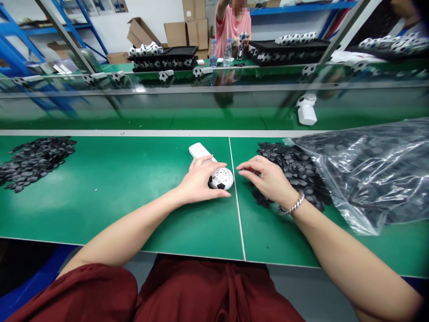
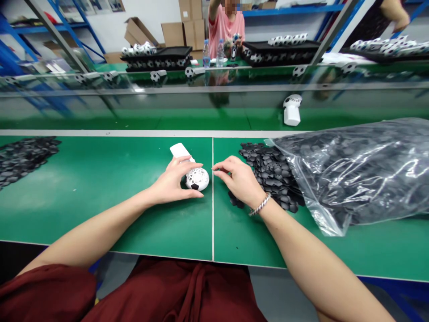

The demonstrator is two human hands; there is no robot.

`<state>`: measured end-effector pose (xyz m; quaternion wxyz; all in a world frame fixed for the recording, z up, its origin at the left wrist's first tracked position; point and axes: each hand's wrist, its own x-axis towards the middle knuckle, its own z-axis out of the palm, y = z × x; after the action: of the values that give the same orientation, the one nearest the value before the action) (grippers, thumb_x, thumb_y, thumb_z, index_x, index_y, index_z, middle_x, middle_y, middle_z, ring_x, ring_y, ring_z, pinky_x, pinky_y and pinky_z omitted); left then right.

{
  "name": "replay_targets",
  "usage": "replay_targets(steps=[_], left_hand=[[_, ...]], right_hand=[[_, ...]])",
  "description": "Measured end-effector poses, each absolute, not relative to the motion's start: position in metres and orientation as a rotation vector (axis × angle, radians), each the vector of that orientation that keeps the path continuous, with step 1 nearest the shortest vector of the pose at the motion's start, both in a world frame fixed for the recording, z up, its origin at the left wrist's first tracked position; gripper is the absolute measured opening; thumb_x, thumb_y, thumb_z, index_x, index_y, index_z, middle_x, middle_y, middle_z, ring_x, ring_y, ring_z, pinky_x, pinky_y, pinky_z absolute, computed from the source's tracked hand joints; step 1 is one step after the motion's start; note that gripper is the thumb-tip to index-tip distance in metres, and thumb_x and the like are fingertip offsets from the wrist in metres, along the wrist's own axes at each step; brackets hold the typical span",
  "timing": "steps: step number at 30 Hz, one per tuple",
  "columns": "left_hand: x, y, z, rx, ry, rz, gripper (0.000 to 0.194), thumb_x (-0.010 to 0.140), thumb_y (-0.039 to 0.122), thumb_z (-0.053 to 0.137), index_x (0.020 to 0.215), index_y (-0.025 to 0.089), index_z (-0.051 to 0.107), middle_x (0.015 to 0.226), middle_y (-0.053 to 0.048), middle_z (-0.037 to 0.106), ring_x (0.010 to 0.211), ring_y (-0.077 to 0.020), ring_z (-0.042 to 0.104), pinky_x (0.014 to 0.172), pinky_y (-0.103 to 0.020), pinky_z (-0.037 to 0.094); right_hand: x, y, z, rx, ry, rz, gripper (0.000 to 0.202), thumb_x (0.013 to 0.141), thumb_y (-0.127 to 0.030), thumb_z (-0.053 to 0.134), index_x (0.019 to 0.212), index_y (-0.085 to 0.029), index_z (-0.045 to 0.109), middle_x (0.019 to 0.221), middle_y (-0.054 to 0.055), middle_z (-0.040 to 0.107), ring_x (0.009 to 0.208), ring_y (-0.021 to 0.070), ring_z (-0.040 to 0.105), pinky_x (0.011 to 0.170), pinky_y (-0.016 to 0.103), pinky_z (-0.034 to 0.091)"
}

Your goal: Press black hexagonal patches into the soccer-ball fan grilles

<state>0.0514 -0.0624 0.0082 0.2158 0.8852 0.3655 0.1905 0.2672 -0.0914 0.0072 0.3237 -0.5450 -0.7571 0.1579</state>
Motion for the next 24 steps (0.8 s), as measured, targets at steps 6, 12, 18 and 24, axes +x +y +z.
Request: replay_targets(steps=[6, 12, 18, 24], left_hand=[[0.0543, -0.0649, 0.0041, 2.437, 1.062, 0.589, 0.075, 0.058, 0.059, 0.072, 0.119, 0.022, 0.052, 0.120, -0.007, 0.057, 0.128, -0.0307, 0.030, 0.107, -0.048, 0.024], [0.0559, -0.0674, 0.0025, 2.418, 1.070, 0.603, 0.065, 0.062, 0.045, 0.072, 0.119, 0.020, 0.051, 0.122, -0.008, 0.056, 0.130, -0.0317, 0.027, 0.107, -0.050, 0.025], [0.0520, -0.0643, 0.0057, 2.400, 0.836, 0.535, 0.061, 0.064, 0.018, 0.063, 0.122, 0.019, 0.046, 0.130, -0.007, 0.049, 0.134, -0.0272, 0.023, 0.109, -0.045, 0.025], [0.0528, -0.0674, 0.0068, 2.355, 1.010, 0.521, 0.064, 0.060, 0.044, 0.074, 0.117, 0.025, 0.051, 0.141, -0.012, 0.025, 0.134, -0.0331, 0.015, 0.107, -0.053, 0.024]], right_hand=[[0.2659, -0.0930, 0.0090, -1.428, -1.943, 0.464, 0.017, 0.083, -0.029, 0.052, 0.090, -0.021, 0.065, 0.084, 0.004, 0.063, 0.075, 0.0166, 0.058, 0.071, 0.031, 0.046], [0.2644, -0.0935, 0.0074, -1.400, -1.945, 0.599, 0.015, 0.083, -0.027, 0.052, 0.090, -0.020, 0.063, 0.085, 0.004, 0.064, 0.078, 0.0162, 0.059, 0.074, 0.030, 0.047], [0.2655, -0.0933, 0.0020, -1.311, -1.837, 0.855, 0.013, 0.080, -0.032, 0.056, 0.084, -0.019, 0.055, 0.081, 0.003, 0.063, 0.073, 0.0150, 0.059, 0.070, 0.030, 0.049], [0.2650, -0.0950, 0.0077, -1.288, -1.934, 0.721, 0.011, 0.080, -0.029, 0.055, 0.087, -0.020, 0.056, 0.083, 0.004, 0.061, 0.075, 0.0159, 0.058, 0.071, 0.031, 0.050]])
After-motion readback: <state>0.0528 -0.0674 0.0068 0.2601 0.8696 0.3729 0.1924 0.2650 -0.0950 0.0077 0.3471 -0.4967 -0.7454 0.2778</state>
